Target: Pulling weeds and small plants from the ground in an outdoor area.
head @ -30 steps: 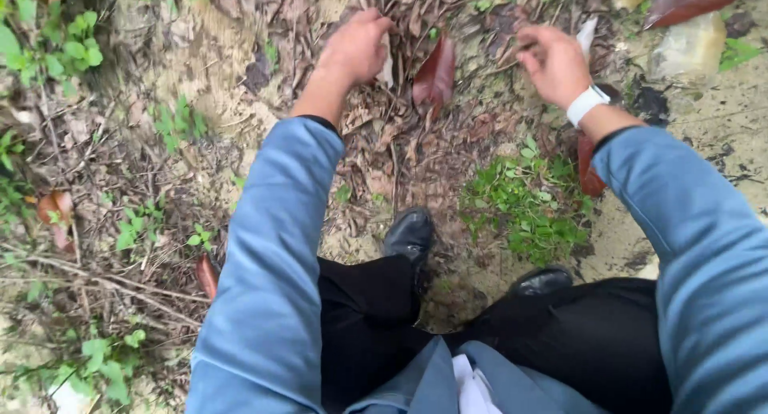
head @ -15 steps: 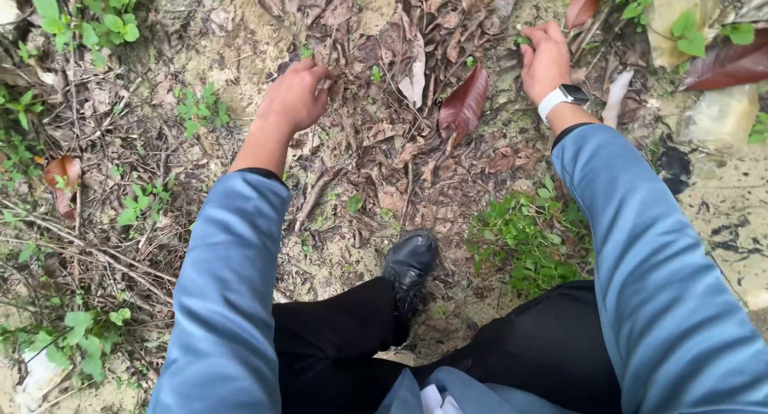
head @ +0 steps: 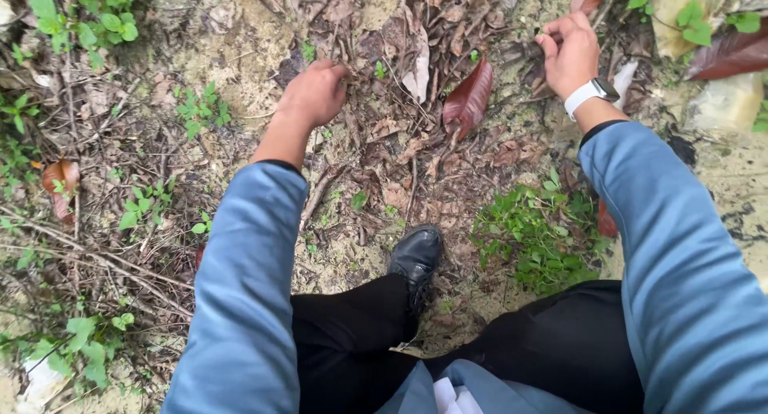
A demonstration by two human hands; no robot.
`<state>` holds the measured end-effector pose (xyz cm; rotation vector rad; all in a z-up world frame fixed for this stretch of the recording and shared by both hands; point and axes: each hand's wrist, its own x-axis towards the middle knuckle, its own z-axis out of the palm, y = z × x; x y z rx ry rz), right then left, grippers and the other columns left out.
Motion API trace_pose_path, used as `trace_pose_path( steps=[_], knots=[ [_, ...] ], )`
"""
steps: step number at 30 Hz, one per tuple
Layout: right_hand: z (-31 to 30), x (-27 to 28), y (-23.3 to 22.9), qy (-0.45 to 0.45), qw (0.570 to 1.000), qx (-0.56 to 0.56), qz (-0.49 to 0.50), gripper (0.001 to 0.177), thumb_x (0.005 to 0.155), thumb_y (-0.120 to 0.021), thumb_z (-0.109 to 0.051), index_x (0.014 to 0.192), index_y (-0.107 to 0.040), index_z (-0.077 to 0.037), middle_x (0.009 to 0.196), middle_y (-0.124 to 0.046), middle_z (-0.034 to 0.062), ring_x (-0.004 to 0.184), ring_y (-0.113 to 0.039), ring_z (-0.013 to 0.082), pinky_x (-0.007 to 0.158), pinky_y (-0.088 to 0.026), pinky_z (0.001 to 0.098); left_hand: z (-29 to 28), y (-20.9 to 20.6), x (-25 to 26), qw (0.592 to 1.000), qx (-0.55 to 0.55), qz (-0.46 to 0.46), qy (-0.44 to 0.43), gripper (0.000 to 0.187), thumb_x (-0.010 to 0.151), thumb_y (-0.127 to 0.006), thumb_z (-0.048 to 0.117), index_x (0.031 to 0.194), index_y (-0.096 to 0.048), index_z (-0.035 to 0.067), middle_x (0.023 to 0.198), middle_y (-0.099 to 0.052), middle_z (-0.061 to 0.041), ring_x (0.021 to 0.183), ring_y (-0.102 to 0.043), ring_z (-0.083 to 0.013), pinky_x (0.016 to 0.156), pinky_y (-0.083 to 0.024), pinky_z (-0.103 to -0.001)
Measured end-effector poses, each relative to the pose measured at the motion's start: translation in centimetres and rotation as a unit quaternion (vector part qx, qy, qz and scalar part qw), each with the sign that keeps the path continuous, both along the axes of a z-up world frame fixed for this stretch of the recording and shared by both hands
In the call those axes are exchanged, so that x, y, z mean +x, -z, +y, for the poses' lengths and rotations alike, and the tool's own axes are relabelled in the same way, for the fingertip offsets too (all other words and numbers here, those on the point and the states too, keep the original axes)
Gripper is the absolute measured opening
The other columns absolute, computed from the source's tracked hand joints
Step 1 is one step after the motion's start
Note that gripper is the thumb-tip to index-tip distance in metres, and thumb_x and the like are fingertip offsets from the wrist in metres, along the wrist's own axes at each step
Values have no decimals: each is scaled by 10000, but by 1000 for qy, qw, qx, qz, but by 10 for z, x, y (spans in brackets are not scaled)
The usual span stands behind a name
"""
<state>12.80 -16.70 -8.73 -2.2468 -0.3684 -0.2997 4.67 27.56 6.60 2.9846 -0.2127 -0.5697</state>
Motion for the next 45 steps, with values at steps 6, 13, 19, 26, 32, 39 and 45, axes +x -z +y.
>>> trace_pose_path(
  steps=[6, 13, 19, 26, 32, 39, 45],
  knots=[
    [-22, -54, -52, -106, 980, -16, 169, 75, 992, -743, -71, 1032, -744, -8, 1005, -728, 111, 861, -725, 173, 790, -583, 315, -74, 36, 40, 984, -117, -68, 113, 303, 951, -551, 97, 1198, -702, 188, 1204, -689, -75, 1105, -683, -324, 949, -543, -493],
    [-77, -137, -15, -294, 855, -142, 402, 400, 860, -687, -96, 1247, -734, -187, 964, -819, 10, 865, -789, 139, 811, -618, 326, -171, 79, 81, 934, -170, -156, 274, 416, 853, -619, 77, 1250, -704, 164, 1237, -621, -139, 1158, -609, -350, 879, -545, -482],
    [-77, -172, -60, -226, 856, -249, 393, 504, 912, -698, -145, 1406, -612, -196, 1007, -769, 60, 898, -723, 254, 826, -563, 413, -183, 109, 88, 946, 37, -132, 293, 232, 857, -646, 111, 1048, -778, 106, 1483, -524, -84, 1360, -498, -267, 1023, -495, -426],
    [-87, -178, -40, -168, 878, -210, 395, 440, 895, -702, -185, 1330, -648, -146, 1038, -775, 69, 912, -742, 255, 844, -582, 399, -179, 98, 83, 931, 124, -132, 316, 251, 927, -596, 178, 1141, -727, 172, 1282, -590, -38, 1267, -535, -205, 961, -514, -400],
    [-82, -188, -50, -156, 884, -201, 392, 383, 906, -713, -200, 1278, -665, -120, 992, -776, 80, 889, -747, 264, 827, -580, 407, -188, 108, 84, 923, 155, -163, 313, 209, 954, -583, 215, 1063, -756, 176, 1240, -621, -20, 1230, -558, -201, 943, -512, -396],
    [-92, -200, -59, -135, 885, -200, 398, 356, 920, -713, -222, 1264, -688, -136, 991, -793, 66, 873, -753, 254, 805, -581, 412, -203, 110, 80, 934, 175, -149, 274, 208, 949, -594, 204, 1048, -773, 168, 1260, -612, -25, 1230, -559, -209, 983, -491, -411],
    [-104, -205, -42, -138, 889, -197, 390, 346, 922, -708, -240, 1245, -687, -118, 1030, -794, 48, 903, -771, 222, 850, -591, 364, -200, 106, 80, 936, 162, -155, 270, 222, 891, -667, 209, 1086, -756, 148, 1270, -590, -38, 1228, -558, -219, 981, -497, -420]
  ],
)
